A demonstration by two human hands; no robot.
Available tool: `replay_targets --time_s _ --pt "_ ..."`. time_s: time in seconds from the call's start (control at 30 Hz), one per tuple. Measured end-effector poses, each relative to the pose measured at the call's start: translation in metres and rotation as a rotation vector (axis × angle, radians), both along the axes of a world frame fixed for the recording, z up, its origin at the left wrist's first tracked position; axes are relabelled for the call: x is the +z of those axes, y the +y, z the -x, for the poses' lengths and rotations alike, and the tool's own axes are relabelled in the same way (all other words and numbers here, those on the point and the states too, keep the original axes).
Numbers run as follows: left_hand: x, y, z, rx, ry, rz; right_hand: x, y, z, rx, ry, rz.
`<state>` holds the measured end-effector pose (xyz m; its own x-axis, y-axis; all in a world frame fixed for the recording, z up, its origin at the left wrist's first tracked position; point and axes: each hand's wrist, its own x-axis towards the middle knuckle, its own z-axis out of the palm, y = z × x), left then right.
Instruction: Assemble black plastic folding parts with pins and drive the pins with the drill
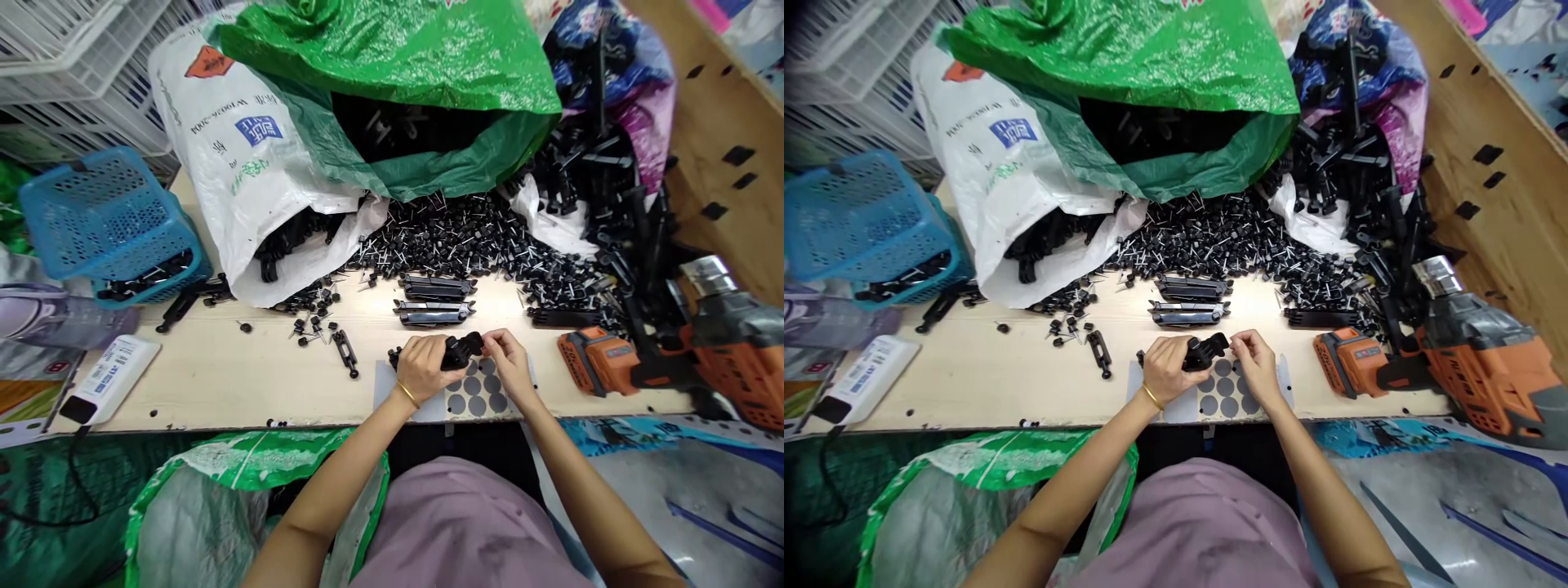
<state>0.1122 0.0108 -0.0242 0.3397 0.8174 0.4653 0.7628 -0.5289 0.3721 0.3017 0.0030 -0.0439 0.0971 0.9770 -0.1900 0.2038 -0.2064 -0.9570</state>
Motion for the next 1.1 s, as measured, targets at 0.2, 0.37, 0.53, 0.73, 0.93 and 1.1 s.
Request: replay_targets --time_s 0.2,0.37,0.53,0.73,0.93,1.1 --pt "0.002 -0.004 0.003 -0.033 0.034 -0.03 -0.003 -0.006 -0.003 -0.022 -0.022 -0.018" --pt "-0.007 -0.006 0.005 -0.04 0.145 -0.021 -0.006 -0.012 -0.008 -0.042 -0.05 -0.015" --pt "-0.009 -0.003 0.006 -0.092 0.202 -0.012 -0.011 -0.013 -0.01 -0.021 -0.062 0.001" --pt "0.003 0.011 0.018 -0.051 0.134 0.031 -0.008 -0.015 -0.004 0.001 -0.095 -0.024" --pt "-0.009 0.002 0.017 -0.029 0.191 0.022 -0.011 -0.014 -0.006 0.003 -0.111 -0.018" --pt "-0.037 -0.004 0.001 -0.013 0.37 0.014 -0.021 -0.013 -0.014 -0.031 -0.131 -0.023"
